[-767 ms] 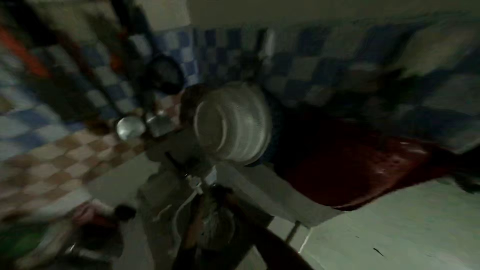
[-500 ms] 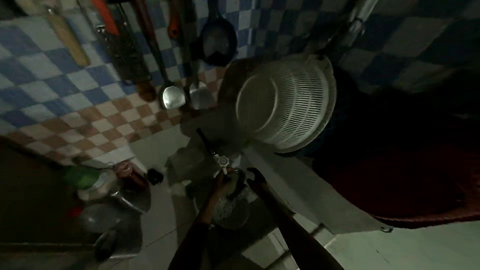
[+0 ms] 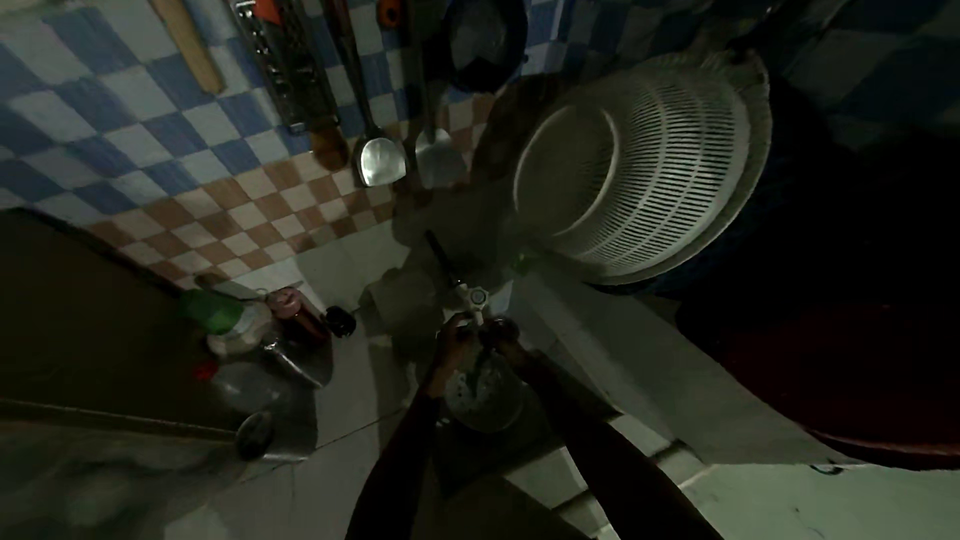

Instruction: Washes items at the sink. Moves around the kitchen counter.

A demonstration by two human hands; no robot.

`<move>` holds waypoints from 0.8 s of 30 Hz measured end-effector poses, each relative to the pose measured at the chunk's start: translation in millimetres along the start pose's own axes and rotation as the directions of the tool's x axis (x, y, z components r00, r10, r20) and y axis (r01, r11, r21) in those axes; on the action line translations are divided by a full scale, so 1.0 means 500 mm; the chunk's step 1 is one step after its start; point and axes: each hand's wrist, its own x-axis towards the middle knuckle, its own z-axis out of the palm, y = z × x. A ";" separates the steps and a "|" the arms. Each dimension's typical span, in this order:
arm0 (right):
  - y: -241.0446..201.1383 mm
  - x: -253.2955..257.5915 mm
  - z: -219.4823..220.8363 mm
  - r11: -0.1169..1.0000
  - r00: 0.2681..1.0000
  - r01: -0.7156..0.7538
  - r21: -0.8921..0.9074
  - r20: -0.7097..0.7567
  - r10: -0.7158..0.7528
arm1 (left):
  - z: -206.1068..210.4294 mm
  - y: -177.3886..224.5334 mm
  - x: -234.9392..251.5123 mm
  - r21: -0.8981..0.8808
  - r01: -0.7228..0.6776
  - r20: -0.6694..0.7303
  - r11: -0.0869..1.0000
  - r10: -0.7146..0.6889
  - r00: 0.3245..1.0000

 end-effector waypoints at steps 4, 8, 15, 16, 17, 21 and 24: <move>0.047 -0.024 0.007 0.991 0.989 -0.119 -0.058 0.084 0.124 | -0.026 0.033 -0.009 -0.192 -0.041 -0.094 0.981 0.023 0.995; 0.095 -0.039 -0.011 0.976 0.972 -0.218 -0.002 0.090 0.217 | -0.054 0.054 -0.052 -0.321 0.076 -0.112 0.944 -0.117 0.987; 0.059 -0.022 0.038 0.968 0.996 -0.079 0.236 0.063 0.066 | 0.005 0.003 -0.055 -0.044 0.075 0.054 0.996 -0.073 0.996; 0.065 -0.015 0.040 0.983 0.996 -0.088 0.163 0.017 0.086 | 0.018 -0.005 -0.039 -0.044 0.023 0.058 0.999 -0.020 0.998; 0.065 -0.014 0.041 0.989 0.991 -0.130 0.072 -0.018 0.131 | 0.033 -0.016 -0.020 -0.059 -0.036 0.043 0.998 0.039 0.998; 0.053 -0.021 0.019 0.951 0.951 -0.305 -0.049 0.045 0.307 | 0.031 0.046 -0.030 -0.278 0.060 -0.037 0.959 -0.073 0.997; 0.076 -0.022 -0.008 0.954 0.950 -0.291 -0.069 0.095 0.297 | 0.029 0.008 -0.038 -0.478 0.120 -0.119 0.870 -0.199 0.973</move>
